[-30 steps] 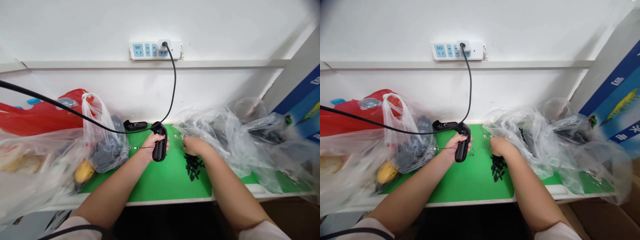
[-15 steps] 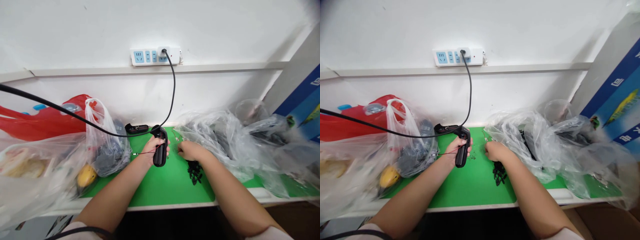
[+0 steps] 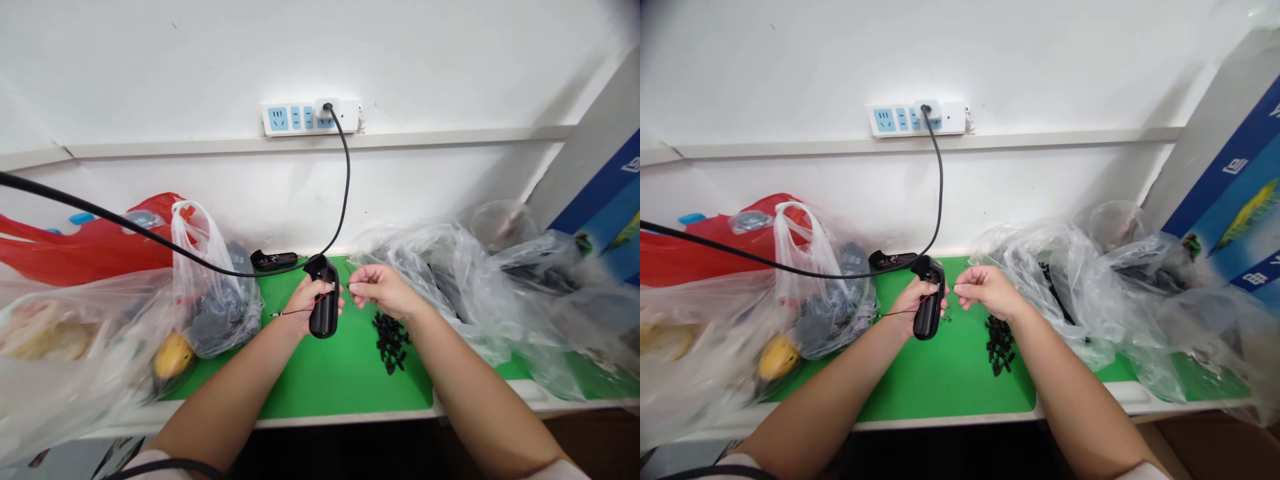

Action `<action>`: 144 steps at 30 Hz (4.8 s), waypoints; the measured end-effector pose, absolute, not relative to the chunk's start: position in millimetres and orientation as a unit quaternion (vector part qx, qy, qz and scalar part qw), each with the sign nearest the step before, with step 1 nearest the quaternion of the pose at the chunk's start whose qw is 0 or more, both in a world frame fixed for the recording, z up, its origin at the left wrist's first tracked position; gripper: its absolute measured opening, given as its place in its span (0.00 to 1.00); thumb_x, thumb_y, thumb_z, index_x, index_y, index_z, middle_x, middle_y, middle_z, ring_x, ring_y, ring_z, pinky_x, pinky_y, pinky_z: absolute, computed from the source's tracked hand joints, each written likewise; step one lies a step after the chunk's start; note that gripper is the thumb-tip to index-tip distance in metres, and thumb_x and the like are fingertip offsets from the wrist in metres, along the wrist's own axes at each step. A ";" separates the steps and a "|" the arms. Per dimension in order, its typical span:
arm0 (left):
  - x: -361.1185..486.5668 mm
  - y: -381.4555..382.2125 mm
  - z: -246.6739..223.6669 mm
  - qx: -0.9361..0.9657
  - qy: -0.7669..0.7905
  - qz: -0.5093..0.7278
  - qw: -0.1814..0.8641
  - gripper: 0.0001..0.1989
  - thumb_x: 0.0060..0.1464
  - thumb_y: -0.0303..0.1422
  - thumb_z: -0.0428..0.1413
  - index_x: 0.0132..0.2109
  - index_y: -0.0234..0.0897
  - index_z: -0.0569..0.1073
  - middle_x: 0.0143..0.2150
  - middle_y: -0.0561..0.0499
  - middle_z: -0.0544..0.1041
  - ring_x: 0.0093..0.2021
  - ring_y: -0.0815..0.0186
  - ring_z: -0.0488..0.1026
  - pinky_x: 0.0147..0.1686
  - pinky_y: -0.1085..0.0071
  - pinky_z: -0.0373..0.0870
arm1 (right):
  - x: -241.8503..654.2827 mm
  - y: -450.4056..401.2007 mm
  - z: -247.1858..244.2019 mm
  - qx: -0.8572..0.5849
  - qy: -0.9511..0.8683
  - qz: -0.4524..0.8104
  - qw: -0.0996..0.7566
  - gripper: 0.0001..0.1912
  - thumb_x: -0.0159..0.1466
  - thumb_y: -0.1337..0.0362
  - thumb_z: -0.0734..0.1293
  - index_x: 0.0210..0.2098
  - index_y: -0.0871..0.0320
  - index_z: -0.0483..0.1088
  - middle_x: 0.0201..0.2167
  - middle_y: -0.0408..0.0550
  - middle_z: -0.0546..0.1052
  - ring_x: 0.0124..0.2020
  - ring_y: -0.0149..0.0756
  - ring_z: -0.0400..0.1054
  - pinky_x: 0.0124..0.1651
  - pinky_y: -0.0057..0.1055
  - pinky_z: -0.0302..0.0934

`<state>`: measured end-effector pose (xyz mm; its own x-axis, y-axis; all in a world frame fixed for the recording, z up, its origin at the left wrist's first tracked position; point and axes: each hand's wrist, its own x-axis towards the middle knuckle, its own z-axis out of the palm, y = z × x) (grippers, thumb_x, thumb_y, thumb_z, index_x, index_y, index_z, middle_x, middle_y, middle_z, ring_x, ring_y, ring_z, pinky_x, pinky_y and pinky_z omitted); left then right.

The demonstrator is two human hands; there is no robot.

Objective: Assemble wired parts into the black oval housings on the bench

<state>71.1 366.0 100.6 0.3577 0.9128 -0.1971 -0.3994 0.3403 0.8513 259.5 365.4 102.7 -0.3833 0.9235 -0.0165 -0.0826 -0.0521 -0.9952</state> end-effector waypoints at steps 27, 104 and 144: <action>75.5 358.5 108.5 0.383 0.351 0.473 0.712 0.18 0.43 0.28 0.58 0.41 0.37 0.61 0.29 0.51 0.75 0.23 0.64 0.74 0.21 0.68 0.74 | 248.1 362.8 99.4 -0.277 -0.403 0.730 0.479 0.12 0.55 0.62 0.72 0.35 0.65 0.72 0.32 0.49 0.77 0.26 0.26 0.72 0.30 0.18 0.70; 82.8 360.2 101.0 0.456 0.412 0.518 0.595 0.25 0.39 0.30 0.61 0.46 0.37 0.63 0.27 0.55 0.71 0.24 0.65 0.72 0.29 0.64 0.72 | 225.2 349.1 99.4 -0.431 -0.580 0.516 0.460 0.20 0.58 0.49 0.66 0.29 0.63 0.70 0.20 0.43 0.68 0.19 0.22 0.59 0.22 0.22 0.55; 83.5 364.8 89.7 0.563 0.430 0.578 0.405 0.26 0.37 0.25 0.57 0.48 0.35 0.67 0.36 0.54 0.71 0.33 0.70 0.68 0.36 0.73 0.66 | 206.6 339.7 81.4 -0.537 -0.788 0.082 0.290 0.17 0.67 0.64 0.50 0.36 0.63 0.67 0.31 0.51 0.73 0.32 0.34 0.66 0.38 0.29 0.57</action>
